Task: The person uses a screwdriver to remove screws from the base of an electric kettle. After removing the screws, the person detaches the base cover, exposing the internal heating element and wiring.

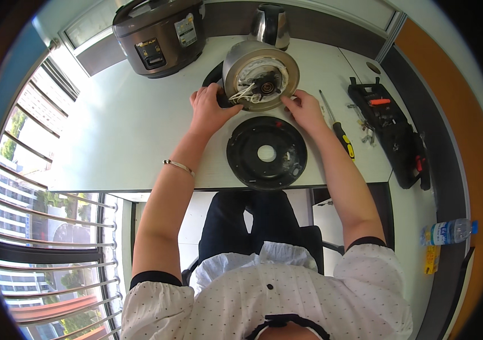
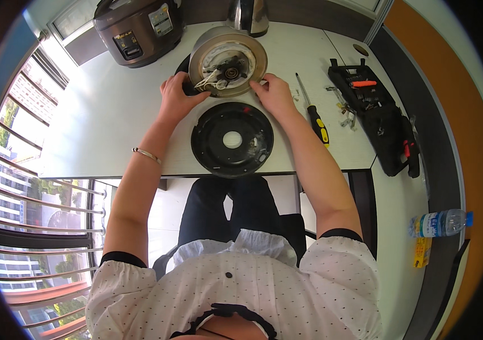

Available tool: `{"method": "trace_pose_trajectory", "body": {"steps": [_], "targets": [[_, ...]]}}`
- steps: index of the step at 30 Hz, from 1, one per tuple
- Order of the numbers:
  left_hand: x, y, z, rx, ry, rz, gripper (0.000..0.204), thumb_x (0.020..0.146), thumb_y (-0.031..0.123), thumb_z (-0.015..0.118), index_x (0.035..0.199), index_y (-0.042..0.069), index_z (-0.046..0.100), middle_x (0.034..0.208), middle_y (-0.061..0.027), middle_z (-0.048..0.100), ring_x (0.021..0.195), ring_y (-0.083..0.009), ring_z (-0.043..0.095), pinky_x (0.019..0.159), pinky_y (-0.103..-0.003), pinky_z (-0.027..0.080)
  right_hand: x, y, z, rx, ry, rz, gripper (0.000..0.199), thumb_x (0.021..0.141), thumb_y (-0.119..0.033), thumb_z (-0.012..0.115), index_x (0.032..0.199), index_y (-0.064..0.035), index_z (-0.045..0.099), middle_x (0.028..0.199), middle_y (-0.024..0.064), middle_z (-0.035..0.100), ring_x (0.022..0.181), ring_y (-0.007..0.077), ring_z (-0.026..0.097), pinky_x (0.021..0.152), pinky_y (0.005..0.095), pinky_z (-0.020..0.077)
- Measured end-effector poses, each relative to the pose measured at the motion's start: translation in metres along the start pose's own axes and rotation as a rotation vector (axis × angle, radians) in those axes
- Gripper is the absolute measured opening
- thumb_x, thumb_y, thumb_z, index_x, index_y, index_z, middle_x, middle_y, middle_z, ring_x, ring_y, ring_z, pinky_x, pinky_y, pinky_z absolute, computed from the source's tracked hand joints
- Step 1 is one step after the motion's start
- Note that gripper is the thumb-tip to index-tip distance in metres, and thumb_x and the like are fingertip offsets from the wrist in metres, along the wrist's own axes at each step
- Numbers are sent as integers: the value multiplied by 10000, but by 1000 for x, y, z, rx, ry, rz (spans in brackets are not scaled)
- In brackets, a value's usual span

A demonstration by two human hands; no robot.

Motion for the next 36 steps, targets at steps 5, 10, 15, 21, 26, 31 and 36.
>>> {"method": "trace_pose_trajectory", "body": {"steps": [5, 10, 15, 21, 26, 31, 36], "targets": [[2, -1, 0, -36, 18, -3, 493, 568, 291, 820, 884, 30, 545, 811, -85, 586, 818, -238, 533, 812, -357, 390, 7, 4, -1, 130, 31, -45, 252, 858, -207, 589, 811, 37, 625, 647, 111, 640, 511, 167, 591, 517, 297, 468], [4, -15, -5, -217, -20, -80, 452, 607, 196, 827, 907, 1, 551, 800, -76, 608, 751, -151, 550, 712, -286, 458, -2, -10, -1, 220, 25, -82, 241, 863, -187, 571, 806, 41, 626, 622, 98, 631, 466, 134, 554, 482, 275, 456], [8, -4, -23, -371, -106, -90, 454, 574, 194, 836, 869, -15, 561, 761, -88, 607, 683, -147, 545, 646, -282, 471, -11, -19, -4, 240, 23, -118, 242, 859, -182, 565, 783, 39, 626, 580, 88, 609, 438, 122, 530, 440, 261, 433], [6, -2, -29, -426, -140, -91, 474, 583, 229, 844, 879, -13, 563, 774, -75, 610, 708, -143, 544, 683, -283, 472, -19, -28, -9, 345, 42, -109, 238, 852, -177, 569, 756, 35, 620, 546, 69, 578, 413, 109, 496, 411, 254, 400], [6, -3, -30, -453, -145, -92, 448, 591, 200, 846, 863, -14, 561, 773, -66, 612, 706, -132, 539, 679, -277, 469, -19, -27, -9, 367, 32, -112, 230, 844, -167, 572, 739, 32, 618, 537, 67, 569, 404, 99, 482, 400, 248, 386], [6, -7, -31, -520, -152, -112, 424, 589, 164, 846, 845, -13, 559, 764, -60, 606, 705, -118, 532, 668, -263, 459, -23, -32, -12, 406, 27, -93, 215, 828, -160, 580, 726, 26, 620, 529, 54, 562, 402, 86, 477, 392, 237, 377], [5, -3, -31, -684, -146, -148, 402, 578, 133, 845, 831, -4, 563, 761, -46, 595, 708, -114, 522, 661, -260, 451, -25, -34, -16, 385, 34, -128, 219, 819, -164, 589, 704, 19, 618, 512, 40, 553, 401, 77, 470, 387, 228, 368]]}}
Point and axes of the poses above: each hand's wrist, its own x-axis towards the middle knuckle, its own z-axis out of the palm, y = z × x, the point moved 4 cm from there along x, towards the middle knuckle
